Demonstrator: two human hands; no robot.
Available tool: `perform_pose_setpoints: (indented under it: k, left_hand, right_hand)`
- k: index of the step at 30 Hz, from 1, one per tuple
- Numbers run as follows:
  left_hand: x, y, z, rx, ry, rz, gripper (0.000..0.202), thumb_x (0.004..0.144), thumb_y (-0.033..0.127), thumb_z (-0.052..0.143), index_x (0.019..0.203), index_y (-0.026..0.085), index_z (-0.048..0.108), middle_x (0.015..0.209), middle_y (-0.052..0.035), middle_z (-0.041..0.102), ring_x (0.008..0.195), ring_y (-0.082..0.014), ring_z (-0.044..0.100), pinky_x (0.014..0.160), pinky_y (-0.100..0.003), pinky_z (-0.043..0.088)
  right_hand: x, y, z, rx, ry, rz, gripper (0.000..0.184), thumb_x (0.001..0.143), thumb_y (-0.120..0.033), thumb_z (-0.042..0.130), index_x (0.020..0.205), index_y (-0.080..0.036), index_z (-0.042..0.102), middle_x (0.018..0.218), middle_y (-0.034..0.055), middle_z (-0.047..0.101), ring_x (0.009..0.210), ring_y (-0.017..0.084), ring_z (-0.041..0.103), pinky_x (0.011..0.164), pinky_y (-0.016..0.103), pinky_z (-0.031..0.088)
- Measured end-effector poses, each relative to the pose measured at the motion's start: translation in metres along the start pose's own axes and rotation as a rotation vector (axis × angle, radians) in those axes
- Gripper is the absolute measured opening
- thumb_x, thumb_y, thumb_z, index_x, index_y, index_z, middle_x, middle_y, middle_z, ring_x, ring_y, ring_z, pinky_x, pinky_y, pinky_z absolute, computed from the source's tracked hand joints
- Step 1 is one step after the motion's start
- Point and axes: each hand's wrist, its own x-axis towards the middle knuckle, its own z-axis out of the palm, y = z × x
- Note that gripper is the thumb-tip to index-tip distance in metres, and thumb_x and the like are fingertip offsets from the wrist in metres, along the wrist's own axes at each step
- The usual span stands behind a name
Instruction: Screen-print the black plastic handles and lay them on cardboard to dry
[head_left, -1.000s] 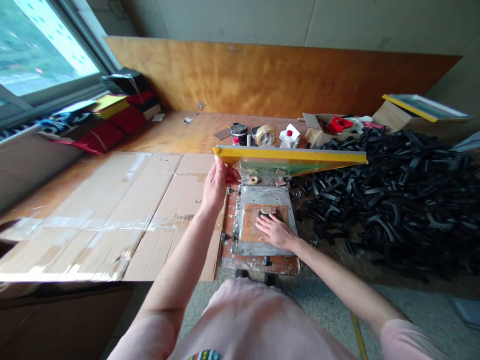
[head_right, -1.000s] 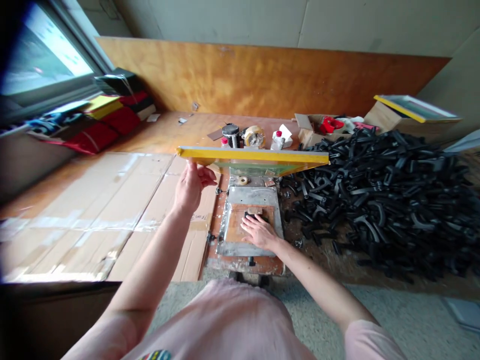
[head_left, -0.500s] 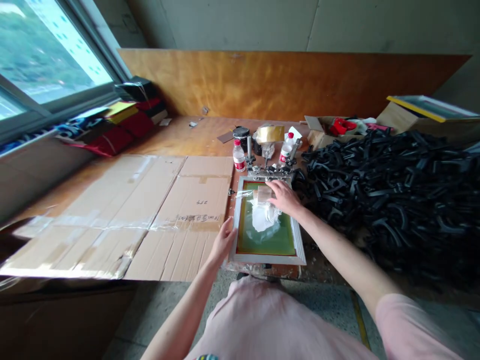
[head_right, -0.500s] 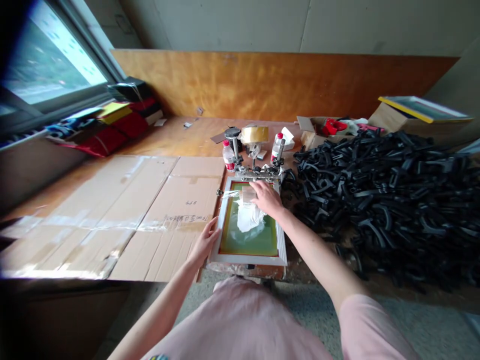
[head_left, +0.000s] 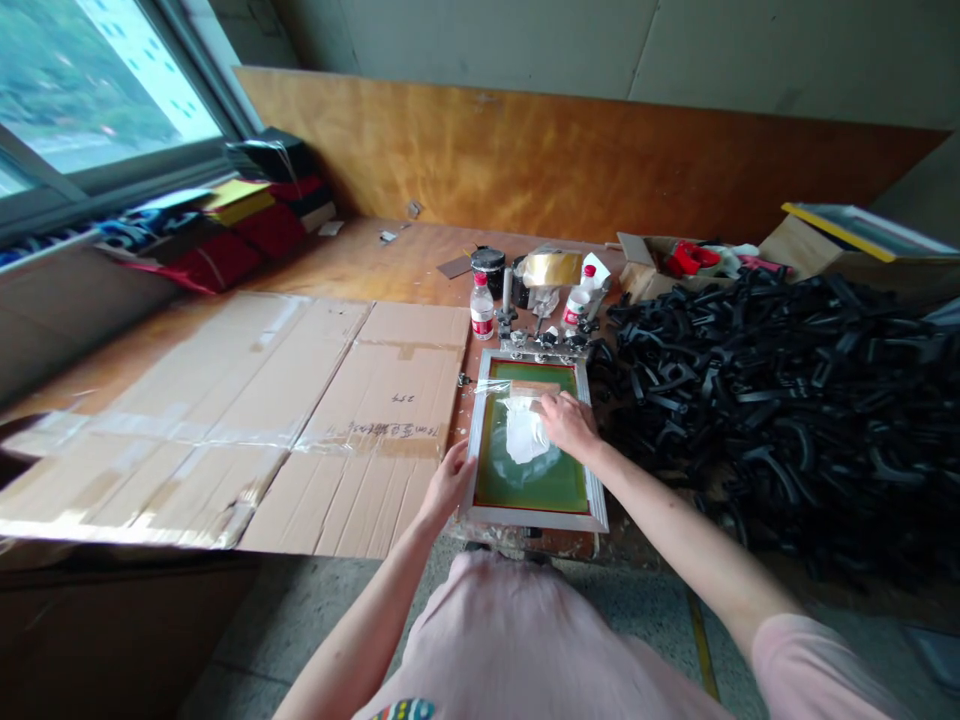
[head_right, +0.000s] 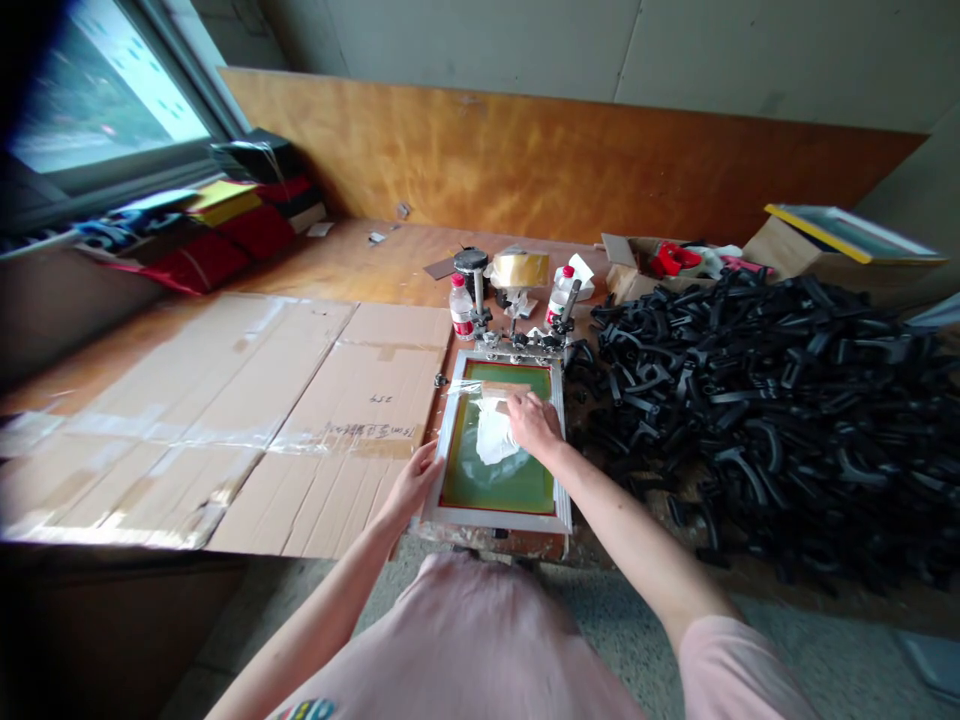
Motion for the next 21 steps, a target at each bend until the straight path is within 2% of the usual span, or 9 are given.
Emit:
perform_pose_setpoints:
  k: [2,4,7,9,11,15,18,21]
  left_hand:
    - [0.0,-0.002,-0.001,0.003,0.0,0.007,0.065,0.083,0.055,0.056,0.137,0.02,0.049,0.09,-0.0052,0.071,0.08,-0.0192,0.066,0.068,-0.026,0.05]
    - [0.001,-0.004,-0.001,0.0,0.002,0.015,0.064,0.083,0.055,0.056,0.137,0.02,0.05,0.091,-0.0053,0.072,0.082,-0.0199,0.066,0.069,-0.027,0.05]
    - [0.002,-0.006,-0.001,-0.013,-0.001,0.011,0.064,0.082,0.055,0.058,0.136,0.02,0.051,0.09,-0.0053,0.072,0.083,-0.0202,0.066,0.07,-0.027,0.05]
    - [0.002,-0.007,0.0,-0.019,0.002,0.009,0.064,0.082,0.054,0.058,0.136,0.02,0.051,0.089,-0.005,0.071,0.082,-0.0202,0.066,0.069,-0.027,0.05]
    - [0.001,-0.005,0.0,-0.018,0.013,0.015,0.063,0.083,0.054,0.058,0.135,0.02,0.052,0.088,-0.0047,0.07,0.083,-0.0201,0.066,0.069,-0.027,0.05]
    - [-0.001,0.0,0.001,-0.03,0.025,0.014,0.063,0.082,0.055,0.058,0.134,0.021,0.053,0.083,-0.0032,0.07,0.078,-0.0192,0.066,0.066,-0.026,0.049]
    - [-0.002,0.002,0.001,-0.072,0.022,0.001,0.064,0.08,0.055,0.061,0.133,0.02,0.053,0.082,-0.0032,0.07,0.072,-0.018,0.065,0.063,-0.025,0.049]
    - [-0.002,0.003,0.001,-0.094,0.023,-0.003,0.066,0.078,0.056,0.062,0.132,0.019,0.054,0.082,-0.0034,0.07,0.071,-0.0178,0.065,0.061,-0.025,0.049]
  right_hand:
    - [-0.007,-0.008,0.009,0.001,0.02,-0.062,0.02,0.089,-0.015,0.045,0.099,-0.015,0.062,0.098,0.013,0.066,0.099,0.026,0.053,0.084,0.035,0.04]
    - [-0.02,-0.01,0.014,0.014,0.027,-0.213,0.019,0.088,-0.013,0.045,0.094,-0.016,0.062,0.093,0.0114,0.065,0.096,0.025,0.053,0.079,0.033,0.04]
    - [-0.04,0.0,0.01,0.032,0.021,-0.497,0.018,0.085,-0.009,0.047,0.088,-0.017,0.062,0.087,0.0083,0.064,0.091,0.022,0.053,0.071,0.031,0.039]
    - [-0.046,0.01,0.003,0.046,0.012,-0.615,0.017,0.083,-0.007,0.049,0.085,-0.018,0.062,0.084,0.0063,0.064,0.088,0.021,0.054,0.068,0.03,0.038]
    - [-0.042,0.017,-0.004,0.075,0.003,-0.644,0.015,0.082,-0.008,0.052,0.081,-0.019,0.062,0.081,0.0042,0.064,0.083,0.019,0.054,0.067,0.029,0.038]
    - [-0.029,0.013,0.0,0.094,0.113,-0.525,0.011,0.083,-0.012,0.056,0.083,-0.019,0.064,0.083,0.0047,0.065,0.085,0.02,0.054,0.069,0.03,0.039]
    - [-0.04,0.005,0.015,0.055,0.191,-0.519,0.017,0.086,-0.009,0.049,0.086,-0.016,0.065,0.086,0.0074,0.065,0.088,0.021,0.054,0.071,0.031,0.041]
    - [-0.055,0.005,0.02,0.091,0.166,-0.568,0.017,0.088,-0.011,0.051,0.086,-0.017,0.066,0.085,0.0071,0.066,0.087,0.02,0.055,0.072,0.031,0.043]
